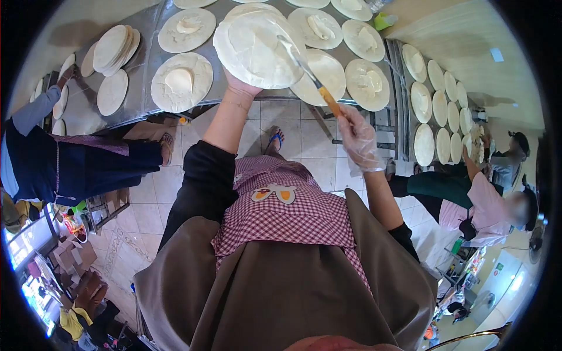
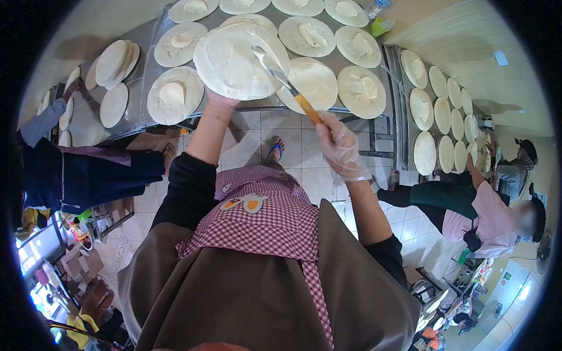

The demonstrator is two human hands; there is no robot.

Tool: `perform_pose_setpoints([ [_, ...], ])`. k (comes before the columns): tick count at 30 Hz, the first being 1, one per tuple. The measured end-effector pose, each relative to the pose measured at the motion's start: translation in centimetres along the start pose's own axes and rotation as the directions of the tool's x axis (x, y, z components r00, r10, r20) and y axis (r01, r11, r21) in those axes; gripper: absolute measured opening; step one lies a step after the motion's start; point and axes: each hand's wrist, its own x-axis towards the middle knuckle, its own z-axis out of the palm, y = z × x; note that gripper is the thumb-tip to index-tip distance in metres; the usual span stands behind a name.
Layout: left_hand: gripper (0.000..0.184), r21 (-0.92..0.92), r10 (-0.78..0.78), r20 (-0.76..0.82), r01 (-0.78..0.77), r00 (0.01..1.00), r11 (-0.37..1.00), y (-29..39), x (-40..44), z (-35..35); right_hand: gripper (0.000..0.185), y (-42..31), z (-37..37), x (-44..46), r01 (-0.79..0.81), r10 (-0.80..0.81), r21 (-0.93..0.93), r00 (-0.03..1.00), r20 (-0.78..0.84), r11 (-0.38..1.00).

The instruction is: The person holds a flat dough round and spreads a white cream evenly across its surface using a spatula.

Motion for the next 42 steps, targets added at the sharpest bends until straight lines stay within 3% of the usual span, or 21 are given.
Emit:
perform_pose_setpoints([
  [2, 0.066, 0.494, 0.333, -0.313, -0.147, 0.889, 0.857, -1.0, 0.8, 0.8, 0.027, 0.2, 1.2, -0.8, 0.088, -0.089, -0.028, 0.996, -0.002, 0.996],
  [3, 0.066, 0.495, 0.337, -0.312, -0.150, 0.889, 0.856, -1.0, 0.8, 0.5, 0.027, -0.3, 1.6, -1.2, 0.174, -0.174, -0.057, 0.985, 0.002, 0.983],
  [6, 0.068, 0.484, 0.404, -0.340, -0.210, 0.849, 0.849, -0.6, 0.5, -1.1, 0.026, -2.0, 1.8, -3.0, 0.128, -0.127, -0.006, 0.988, 0.087, 0.992],
  [9, 0.069, 0.357, 0.318, -0.366, -0.183, 0.874, 0.916, -0.2, 0.1, -1.4, 0.027, -3.0, 1.5, -3.2, 0.159, -0.160, 0.022, 0.978, 0.135, 0.987],
  [11, 0.064, 0.306, 0.319, -0.281, -0.230, 0.905, 0.924, -0.3, 0.0, -1.2, 0.028, -3.1, 1.5, -2.9, -0.167, 0.159, 0.051, 0.978, 0.138, 0.985],
  [12, 0.064, 0.305, 0.318, -0.282, -0.229, 0.905, 0.924, -0.4, 0.1, -1.0, 0.028, -2.6, 1.9, -2.8, -0.169, 0.160, 0.051, 0.977, 0.138, 0.984],
  [14, 0.068, 0.458, 0.386, -0.281, -0.231, 0.879, 0.859, -0.8, 0.2, -0.6, 0.028, -1.4, 3.2, -2.7, -0.027, 0.026, 0.071, 1.000, 0.016, 0.997],
  [18, 0.069, 0.679, 0.505, -0.267, -0.212, 0.821, 0.703, -0.8, 0.0, -1.2, 0.028, -2.6, 4.0, -4.6, 0.050, -0.062, 0.137, 0.994, 0.086, 0.989],
  [20, 0.070, 0.030, 0.203, -0.187, -0.201, 0.961, 0.979, 0.4, -0.4, -2.1, 0.028, -3.1, 3.6, -4.8, 0.025, -0.045, 0.158, 0.991, 0.127, 0.987],
  [21, 0.070, 0.029, 0.198, -0.188, -0.196, 0.962, 0.980, 0.2, -0.3, -1.5, 0.028, -3.2, 3.3, -4.8, 0.002, -0.033, 0.176, 0.984, 0.173, 0.984],
  [23, 0.070, 0.395, 0.364, -0.259, -0.246, 0.894, 0.885, -0.2, -0.2, 0.1, 0.028, -2.9, 2.8, -4.3, -0.146, 0.119, 0.191, 0.982, 0.145, 0.971],
  [25, 0.070, 0.226, 0.270, -0.176, -0.228, 0.947, 0.947, 0.8, -0.4, -0.5, 0.028, -1.8, 2.6, -3.4, -0.287, 0.267, 0.211, 0.956, 0.121, 0.934],
  [26, 0.070, 0.057, 0.189, -0.075, -0.185, 0.979, 0.981, 1.2, -0.4, -0.4, 0.027, -0.9, 2.9, -2.9, -0.195, 0.198, 0.191, 0.980, 0.007, 0.962],
  [27, 0.070, 0.058, 0.188, -0.076, -0.184, 0.979, 0.981, 1.2, -0.2, -0.5, 0.027, -0.4, 3.1, -2.8, -0.105, 0.123, 0.160, 0.987, -0.104, 0.981],
  [30, 0.069, 0.089, 0.241, -0.090, -0.234, 0.966, 0.968, 0.7, 0.4, -0.3, 0.027, 0.6, 4.7, -4.4, 0.001, 0.010, 0.120, 0.995, -0.097, 0.993],
  [32, 0.070, 0.458, 0.452, -0.219, -0.318, 0.865, 0.830, 0.0, 0.5, -0.2, 0.029, 0.1, 5.5, -6.0, -0.019, 0.024, 0.134, 0.999, -0.035, 0.991],
  [37, 0.072, 0.595, 0.461, -0.312, -0.208, 0.830, 0.776, 0.2, -0.2, -1.3, 0.028, -2.1, 4.5, -5.9, 0.061, -0.073, 0.183, 0.996, 0.056, 0.981],
  [38, 0.069, 0.244, 0.256, -0.157, -0.214, 0.954, 0.946, 0.6, -0.4, -1.1, 0.027, -2.2, 3.8, -5.5, -0.086, 0.071, 0.182, 0.994, 0.086, 0.980],
  [39, 0.067, -0.126, 0.106, 0.080, -0.095, 0.991, 0.987, 0.7, -0.4, -1.0, 0.027, -2.1, 3.3, -5.1, -0.230, 0.212, 0.177, 0.970, 0.115, 0.957],
  [40, 0.067, -0.126, 0.103, 0.081, -0.092, 0.991, 0.988, 0.7, -0.3, -1.1, 0.026, -1.0, 3.5, -4.4, -0.065, 0.073, 0.141, 0.996, -0.056, 0.988],
  [42, 0.067, -0.025, 0.145, 0.018, -0.144, 0.989, 0.989, 0.5, -0.2, -0.7, 0.026, 0.3, 3.2, -3.5, -0.073, 0.090, 0.157, 0.990, -0.106, 0.985],
])
